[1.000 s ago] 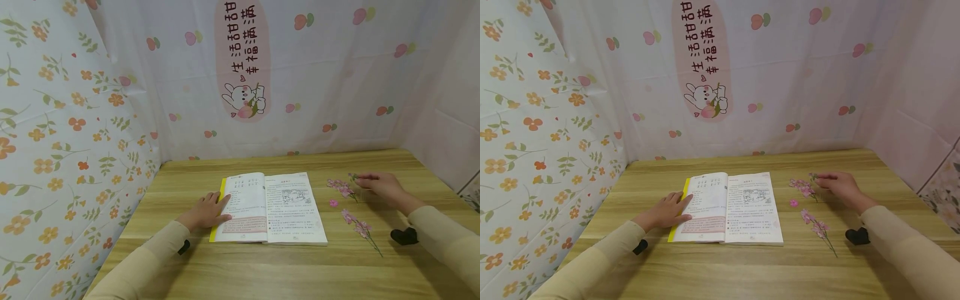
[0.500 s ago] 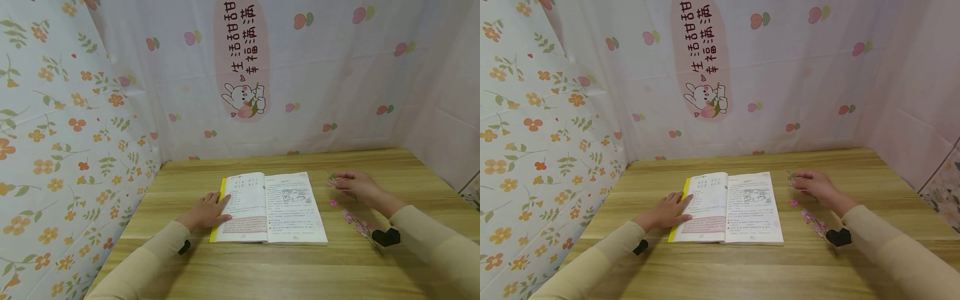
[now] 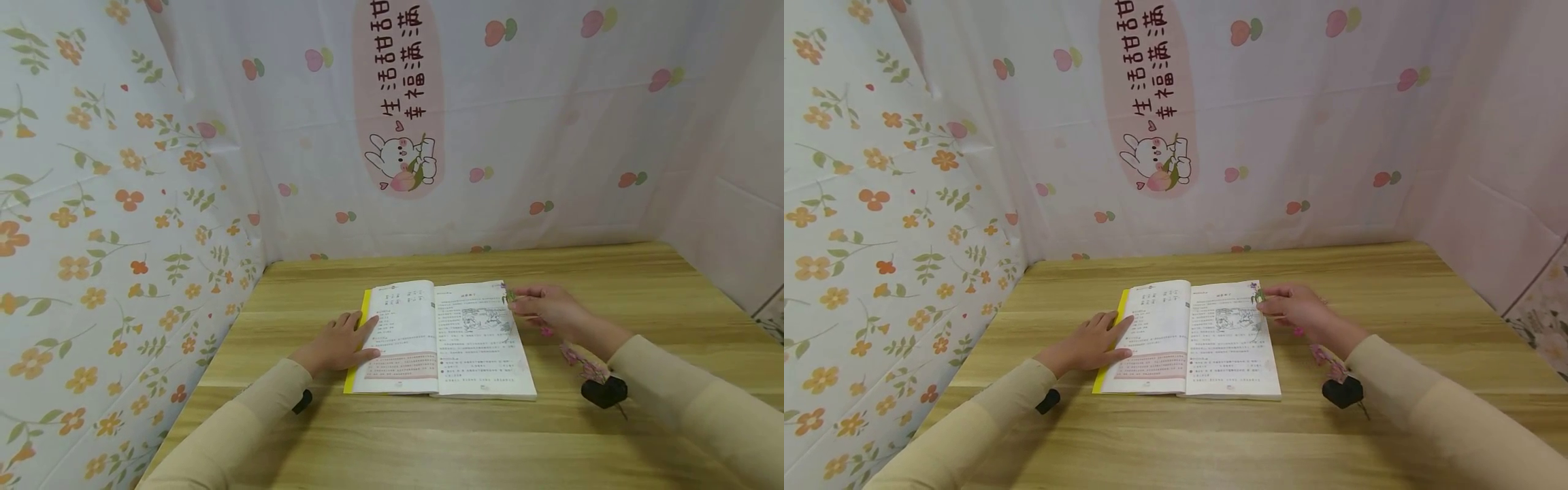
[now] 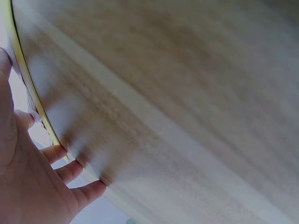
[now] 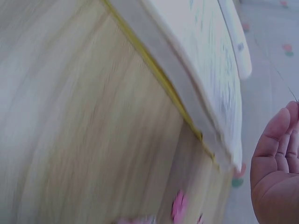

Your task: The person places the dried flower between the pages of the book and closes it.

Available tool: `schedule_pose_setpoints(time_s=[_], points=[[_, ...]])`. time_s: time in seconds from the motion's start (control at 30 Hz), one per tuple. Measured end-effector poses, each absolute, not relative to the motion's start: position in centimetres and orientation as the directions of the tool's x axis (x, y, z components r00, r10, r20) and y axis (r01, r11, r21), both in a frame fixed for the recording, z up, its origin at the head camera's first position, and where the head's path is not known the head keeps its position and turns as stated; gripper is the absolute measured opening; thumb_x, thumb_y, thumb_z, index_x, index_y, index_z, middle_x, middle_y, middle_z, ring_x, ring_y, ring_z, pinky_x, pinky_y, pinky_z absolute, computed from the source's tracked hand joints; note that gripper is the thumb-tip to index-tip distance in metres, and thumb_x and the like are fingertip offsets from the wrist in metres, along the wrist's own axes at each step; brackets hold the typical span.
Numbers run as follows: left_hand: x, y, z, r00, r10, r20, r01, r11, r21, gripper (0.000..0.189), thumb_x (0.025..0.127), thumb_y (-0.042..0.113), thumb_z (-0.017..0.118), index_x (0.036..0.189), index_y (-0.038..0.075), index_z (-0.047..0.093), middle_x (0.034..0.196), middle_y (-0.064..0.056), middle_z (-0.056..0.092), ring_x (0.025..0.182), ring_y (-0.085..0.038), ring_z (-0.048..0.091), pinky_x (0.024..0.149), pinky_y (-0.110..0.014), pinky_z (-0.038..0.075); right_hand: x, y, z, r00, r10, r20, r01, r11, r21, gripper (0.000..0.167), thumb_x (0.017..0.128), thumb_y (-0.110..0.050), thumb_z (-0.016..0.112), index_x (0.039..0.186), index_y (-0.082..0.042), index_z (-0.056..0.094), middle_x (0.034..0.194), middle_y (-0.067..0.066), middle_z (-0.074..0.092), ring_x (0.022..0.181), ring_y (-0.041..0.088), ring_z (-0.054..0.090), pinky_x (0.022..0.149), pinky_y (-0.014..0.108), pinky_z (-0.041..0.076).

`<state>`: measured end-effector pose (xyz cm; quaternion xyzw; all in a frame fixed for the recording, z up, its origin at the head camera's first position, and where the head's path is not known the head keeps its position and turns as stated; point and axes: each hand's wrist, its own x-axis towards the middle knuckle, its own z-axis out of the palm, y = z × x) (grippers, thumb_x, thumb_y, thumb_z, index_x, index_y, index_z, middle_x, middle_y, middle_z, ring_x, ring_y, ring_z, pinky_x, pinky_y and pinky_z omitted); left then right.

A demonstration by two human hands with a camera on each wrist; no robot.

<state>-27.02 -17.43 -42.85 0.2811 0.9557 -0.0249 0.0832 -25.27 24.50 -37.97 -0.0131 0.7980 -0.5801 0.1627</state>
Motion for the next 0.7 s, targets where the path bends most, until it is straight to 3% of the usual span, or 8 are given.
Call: schedule_pose_setpoints(time_s=[0.07, 0.23, 0.43, 0.7], points=[[-27.2, -17.4, -43.0, -0.83, 0.528, -0.18, 0.538, 0.843, -0.007, 0.077, 0.097, 0.062, 0.039, 0.157, 0.018, 0.02, 0.152, -0.022, 0.026, 0.136, -0.039, 0.029, 0.104, -0.055, 0.032, -25.3, 23.7, -38.1, -0.943, -0.219, -0.25, 0.175, 0.314, -0.933, 0.069, 0.093, -0.028, 0.067, 0.146, 0.003, 0.036, 0.118, 0.01, 0.061, 0.091, 0.022, 0.062, 0.054, 0.025, 0.043], [-27.2, -17.5, -42.9, -0.828, 0.526, -0.195, 0.537, 0.844, -0.001, 0.077, 0.097, 0.062, 0.038, 0.157, 0.017, 0.018, 0.152, -0.022, 0.025, 0.137, -0.039, 0.028, 0.104, -0.055, 0.031, -25.7, 21.5, -38.7, -0.938, -0.259, -0.228, 0.159, 0.262, -0.952, 0.061, 0.094, -0.02, 0.067, 0.141, 0.007, 0.041, 0.112, 0.011, 0.06, 0.095, 0.019, 0.06, 0.081, 0.033, 0.051], [-27.1, -17.4, -42.8, -0.83, 0.521, -0.199, 0.533, 0.846, -0.006, 0.078, 0.097, 0.062, 0.039, 0.157, 0.017, 0.019, 0.152, -0.022, 0.025, 0.137, -0.039, 0.028, 0.105, -0.055, 0.031, -25.9, 19.2, -39.3, -0.935, -0.243, -0.258, 0.207, 0.214, -0.955, 0.049, 0.091, -0.016, 0.069, 0.131, 0.005, 0.049, 0.099, 0.004, 0.063, 0.085, 0.015, 0.058, 0.074, 0.03, 0.052], [-27.1, -17.4, -42.7, -0.833, 0.518, -0.196, 0.53, 0.848, -0.011, 0.077, 0.097, 0.062, 0.039, 0.157, 0.018, 0.02, 0.152, -0.021, 0.026, 0.137, -0.038, 0.028, 0.105, -0.054, 0.031, -26.2, 17.0, -40.3, -0.927, -0.238, -0.29, 0.243, 0.206, -0.948, 0.047, 0.091, -0.012, 0.069, 0.13, 0.006, 0.05, 0.098, 0.004, 0.066, 0.085, 0.014, 0.064, 0.072, 0.028, 0.053]])
